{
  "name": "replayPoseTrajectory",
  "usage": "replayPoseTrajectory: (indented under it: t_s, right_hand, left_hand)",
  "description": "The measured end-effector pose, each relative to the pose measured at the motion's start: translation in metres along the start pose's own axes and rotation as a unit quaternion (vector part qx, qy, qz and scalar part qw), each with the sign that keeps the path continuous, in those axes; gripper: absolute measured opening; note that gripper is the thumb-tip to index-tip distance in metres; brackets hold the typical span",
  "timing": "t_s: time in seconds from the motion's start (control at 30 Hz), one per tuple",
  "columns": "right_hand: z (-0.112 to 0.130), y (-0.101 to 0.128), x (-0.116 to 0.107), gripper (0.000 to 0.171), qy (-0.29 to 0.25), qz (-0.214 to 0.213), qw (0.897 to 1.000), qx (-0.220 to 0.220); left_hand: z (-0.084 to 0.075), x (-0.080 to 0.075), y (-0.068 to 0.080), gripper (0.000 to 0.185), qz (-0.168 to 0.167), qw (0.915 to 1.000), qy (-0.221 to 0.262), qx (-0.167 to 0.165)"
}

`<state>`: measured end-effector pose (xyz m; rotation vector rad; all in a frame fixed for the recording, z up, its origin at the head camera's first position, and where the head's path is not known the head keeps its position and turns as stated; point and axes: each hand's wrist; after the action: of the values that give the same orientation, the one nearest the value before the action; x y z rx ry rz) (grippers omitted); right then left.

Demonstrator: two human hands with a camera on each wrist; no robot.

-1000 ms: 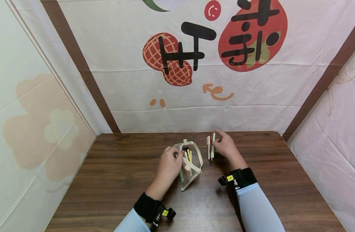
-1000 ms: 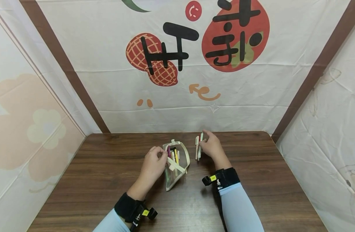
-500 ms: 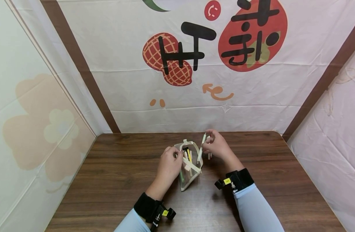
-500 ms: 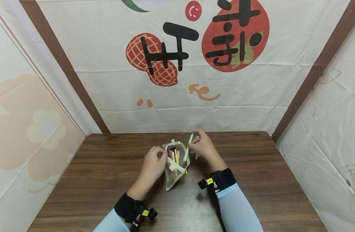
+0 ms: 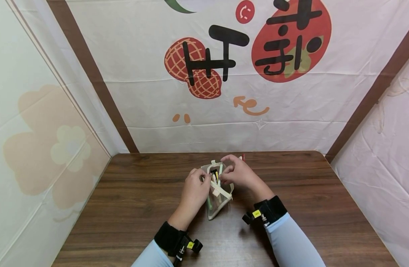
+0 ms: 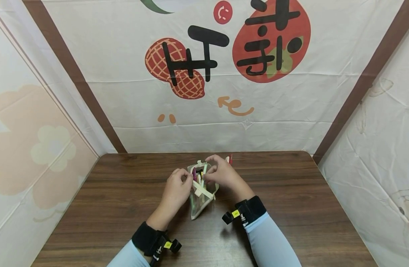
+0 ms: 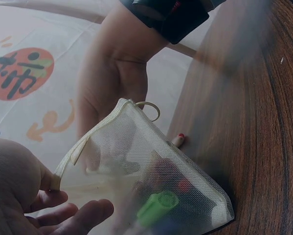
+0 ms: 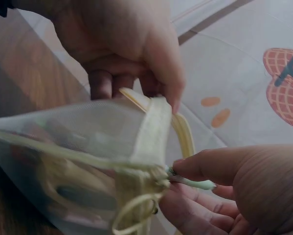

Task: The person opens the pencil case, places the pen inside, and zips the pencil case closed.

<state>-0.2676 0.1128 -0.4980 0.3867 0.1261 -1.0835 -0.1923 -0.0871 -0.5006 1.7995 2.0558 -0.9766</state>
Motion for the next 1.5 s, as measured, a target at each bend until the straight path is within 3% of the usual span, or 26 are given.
replayPoseTrajectory:
  t_s: [0.13,0.33,0.73,0.93,1.03,1.23,1.37,1.5]
  right_hand:
    - [0.0,0.0,0.006,0.059,0.033,0.016,0.999,-0.011]
    - [-0.001,0.0,0.011,0.055,0.09,0.0,0.996,-0.021]
    - [-0.002,-0.004,0.014,0.046,0.105,-0.024,0.994,-0.005]
    - [-0.007,-0.004,0.001,0.03,0.116,-0.079,0.99,-0.004]
    - [-0.013,-0.005,-0.008,0.023,0.169,-0.142,0.975,-0.006]
    - [-0.026,-0.009,-0.022,0.02,0.29,-0.245,0.925,0.007]
    - [-0.033,-0.012,-0.029,0.019,0.311,-0.273,0.91,0.02]
    - [-0.042,-0.015,-0.034,0.02,0.305,-0.279,0.91,0.029]
  left_hand:
    - [0.0,-0.001,0.0,0.02,0.003,1.0,0.004,-0.005]
    - [-0.001,-0.001,0.001,0.021,0.012,0.9997,0.013,-0.016]
    - [0.0,-0.002,0.001,0.021,0.014,0.9997,0.009,-0.017]
    - [0.0,-0.002,0.001,0.021,0.004,0.9999,-0.001,-0.01]
    - [-0.001,-0.002,0.001,0.021,0.005,1.0,0.001,-0.007]
    - [-0.002,-0.002,0.002,0.021,0.007,1.0,0.002,-0.005]
    - [-0.002,-0.002,0.003,0.021,0.008,0.9999,0.001,-0.008]
    - [-0.003,-0.003,0.003,0.021,0.01,0.9999,0.001,-0.014]
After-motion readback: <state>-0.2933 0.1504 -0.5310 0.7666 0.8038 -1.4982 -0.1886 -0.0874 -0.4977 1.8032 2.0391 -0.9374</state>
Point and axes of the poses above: each hand's wrist, its own y-axis away from the middle knuckle, its own x-axis out of the palm, z = x × y, and after that the axes turned 8 degrees about x, right-handed
